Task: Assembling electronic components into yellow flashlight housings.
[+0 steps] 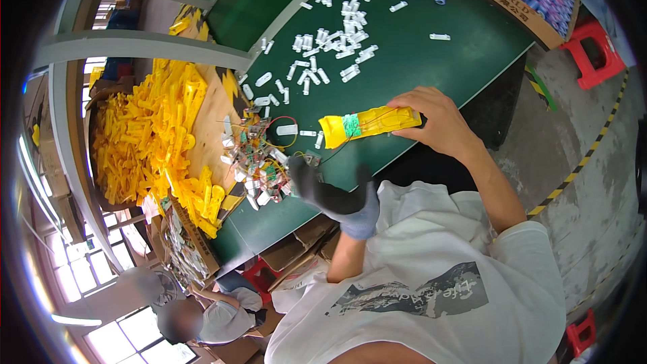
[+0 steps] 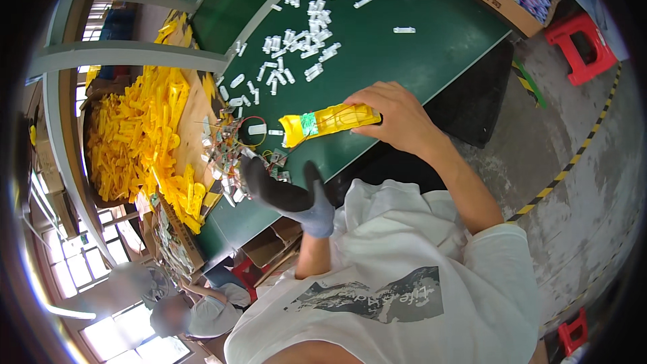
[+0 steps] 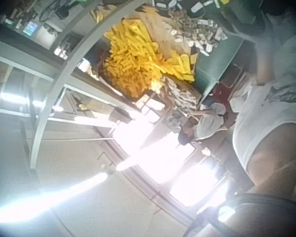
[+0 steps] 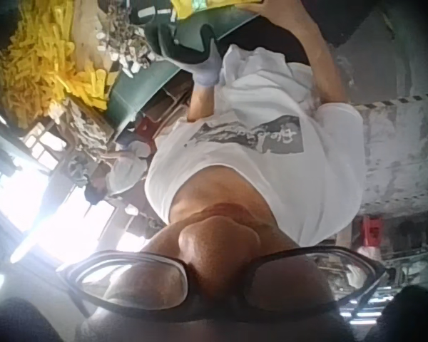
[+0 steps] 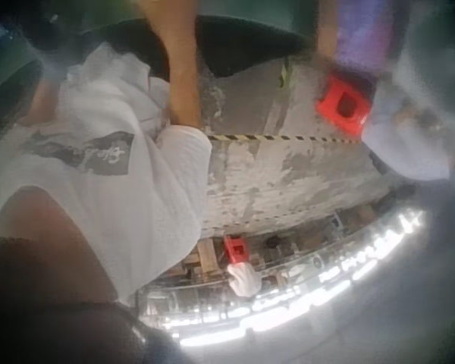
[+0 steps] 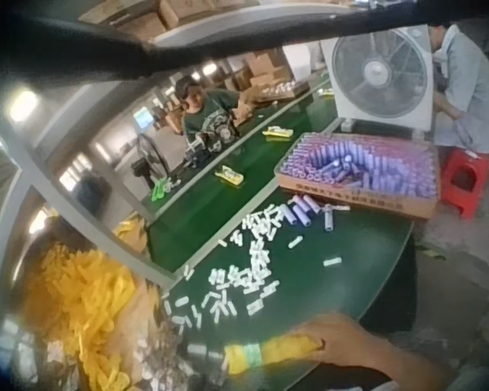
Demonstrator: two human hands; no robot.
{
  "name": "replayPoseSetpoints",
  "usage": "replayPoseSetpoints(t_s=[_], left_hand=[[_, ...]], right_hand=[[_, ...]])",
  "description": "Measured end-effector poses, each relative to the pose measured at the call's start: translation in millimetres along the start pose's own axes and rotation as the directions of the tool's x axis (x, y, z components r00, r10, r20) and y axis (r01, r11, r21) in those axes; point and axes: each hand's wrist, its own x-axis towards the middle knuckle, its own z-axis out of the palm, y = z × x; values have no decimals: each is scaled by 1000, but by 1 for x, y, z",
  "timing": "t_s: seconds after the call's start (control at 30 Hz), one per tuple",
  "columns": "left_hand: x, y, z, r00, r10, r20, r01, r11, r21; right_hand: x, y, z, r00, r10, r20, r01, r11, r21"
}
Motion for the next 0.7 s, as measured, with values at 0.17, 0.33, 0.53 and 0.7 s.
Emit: replayPoseSetpoints(t_s=[0.17, 0.33, 0.53, 0.7], left_hand=[[42, 3, 22, 769, 142, 623, -282, 951, 131], [43, -17, 37, 695, 173, 698, -259, 966, 19], [38, -30, 27, 756, 62, 652, 19, 993, -116], [20, -42, 25, 802, -17, 598, 126, 982, -142]], right_hand=[[1, 9, -8, 989, -86, 117, 85, 996, 17], [0, 11, -8, 989, -33, 146, 39, 999, -35], [2, 12, -21, 977, 28, 211, -28, 1000, -6], [7, 11, -20, 967, 35, 253, -26, 999, -38]])
